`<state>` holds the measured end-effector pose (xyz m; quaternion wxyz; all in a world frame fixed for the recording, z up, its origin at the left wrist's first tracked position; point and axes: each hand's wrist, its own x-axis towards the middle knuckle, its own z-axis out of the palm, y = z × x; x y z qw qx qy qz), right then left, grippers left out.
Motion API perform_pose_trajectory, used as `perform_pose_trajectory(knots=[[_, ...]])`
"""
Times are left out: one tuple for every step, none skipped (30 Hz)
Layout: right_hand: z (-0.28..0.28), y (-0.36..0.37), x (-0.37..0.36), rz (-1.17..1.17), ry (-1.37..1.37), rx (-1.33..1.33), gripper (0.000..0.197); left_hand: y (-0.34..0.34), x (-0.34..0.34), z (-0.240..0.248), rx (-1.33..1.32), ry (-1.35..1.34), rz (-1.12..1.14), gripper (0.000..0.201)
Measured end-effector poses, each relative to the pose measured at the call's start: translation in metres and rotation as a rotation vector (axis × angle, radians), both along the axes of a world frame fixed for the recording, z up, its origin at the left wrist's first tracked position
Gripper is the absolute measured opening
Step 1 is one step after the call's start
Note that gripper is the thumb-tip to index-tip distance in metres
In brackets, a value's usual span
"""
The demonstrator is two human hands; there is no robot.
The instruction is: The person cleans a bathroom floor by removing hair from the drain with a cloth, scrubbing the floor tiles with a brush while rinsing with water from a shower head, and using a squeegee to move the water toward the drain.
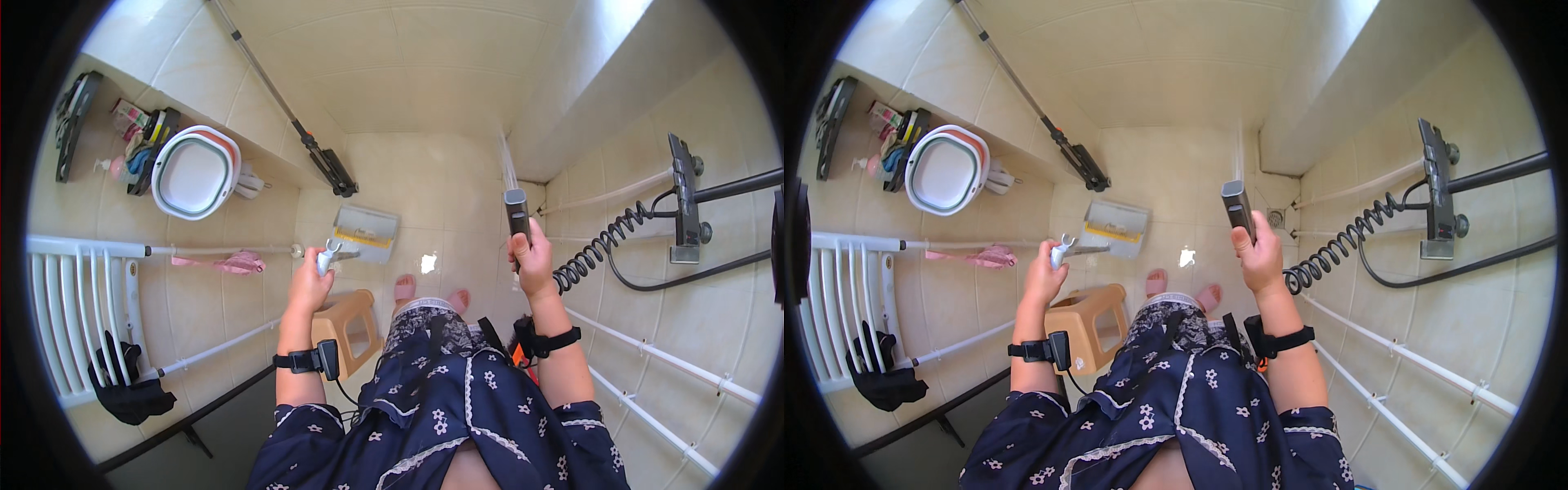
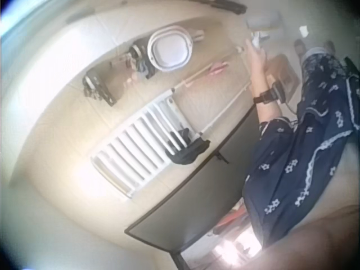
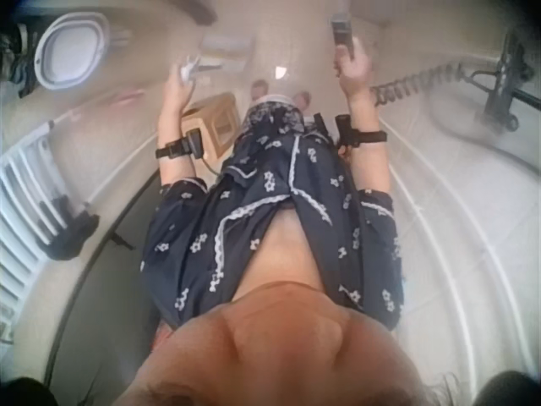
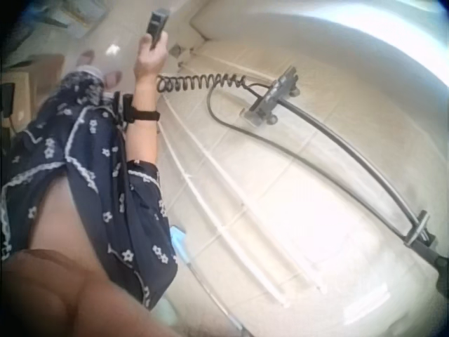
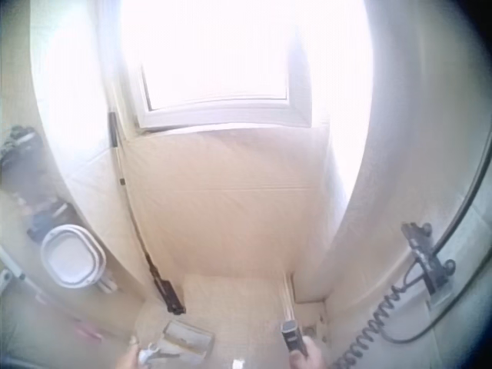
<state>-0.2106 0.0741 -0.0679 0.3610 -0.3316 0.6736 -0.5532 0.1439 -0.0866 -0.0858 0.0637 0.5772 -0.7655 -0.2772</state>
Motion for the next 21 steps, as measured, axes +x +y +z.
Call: perform_pose_trajectory(knots=[[0.004, -0.003, -0.001, 0.060, -0.043, -0.020, 0.060, 0.000, 0.005, 0.001, 0.012, -0.044, 0.024, 0.042], [0.010, -0.006, -0.001, 0.120, -0.086, -0.040, 0.063, -0.001, 0.009, 0.001, 0.023, -0.089, 0.049, 0.042], [0.031, -0.014, 0.013, 0.136, -0.198, -0.087, 0.060, -0.002, 0.014, -0.002, 0.009, -0.084, 0.060, 0.042], [0.038, -0.017, 0.020, 0.271, -0.268, -0.087, 0.061, -0.001, 0.021, -0.007, 0.016, -0.136, 0.083, 0.041], [0.046, -0.022, 0.030, 0.366, -0.265, -0.091, 0.060, 0.000, 0.028, -0.013, 0.024, -0.188, 0.107, 0.041], [0.053, -0.025, 0.038, 0.458, -0.257, -0.096, 0.059, 0.001, 0.034, -0.018, 0.010, -0.184, 0.120, 0.041], [0.053, -0.028, 0.044, 0.467, -0.100, -0.165, 0.057, 0.004, 0.043, -0.024, 0.011, -0.169, 0.149, 0.040], [0.055, -0.030, 0.046, 0.483, -0.097, -0.181, 0.057, 0.006, 0.053, -0.030, 0.011, -0.153, 0.179, 0.040], [0.058, -0.029, 0.042, 0.411, -0.053, -0.192, 0.057, 0.008, 0.061, -0.040, 0.012, -0.166, 0.192, 0.040], [0.062, -0.029, 0.038, 0.336, -0.009, -0.206, 0.056, 0.010, 0.066, -0.045, -0.004, -0.157, 0.200, 0.040], [0.065, -0.028, 0.037, 0.282, -0.056, -0.202, 0.055, 0.011, 0.070, -0.048, -0.001, -0.153, 0.208, 0.039], [0.072, -0.026, 0.034, 0.319, -0.135, -0.196, 0.053, 0.013, 0.074, -0.052, -0.001, -0.148, 0.217, 0.039], [0.076, -0.025, 0.034, 0.381, -0.154, -0.171, 0.062, 0.017, 0.080, -0.056, -0.027, -0.141, 0.217, 0.039], [0.080, -0.024, 0.035, 0.444, -0.171, -0.147, 0.072, 0.020, 0.085, -0.060, -0.051, -0.133, 0.229, 0.039], [0.081, -0.021, 0.034, 0.477, -0.119, -0.153, 0.072, 0.022, 0.084, -0.064, -0.022, -0.133, 0.237, 0.039], [0.083, -0.022, 0.036, 0.512, -0.066, -0.167, 0.072, 0.021, 0.086, -0.066, -0.001, -0.134, 0.248, 0.039], [0.084, -0.022, 0.037, 0.491, -0.004, -0.208, 0.070, 0.024, 0.090, -0.071, -0.004, -0.134, 0.251, 0.039], [0.088, -0.023, 0.036, 0.490, 0.013, -0.235, 0.070, 0.027, 0.093, -0.079, -0.006, -0.134, 0.251, 0.039], [0.095, -0.023, 0.035, 0.425, 0.017, -0.247, 0.069, 0.031, 0.097, -0.086, 0.000, -0.128, 0.253, 0.039], [0.101, -0.021, 0.033, 0.356, 0.020, -0.255, 0.067, 0.036, 0.098, -0.091, 0.010, -0.122, 0.249, 0.039], [0.102, -0.019, 0.026, 0.322, 0.019, -0.330, 0.059, 0.038, 0.092, -0.092, -0.011, -0.106, 0.235, 0.039]])
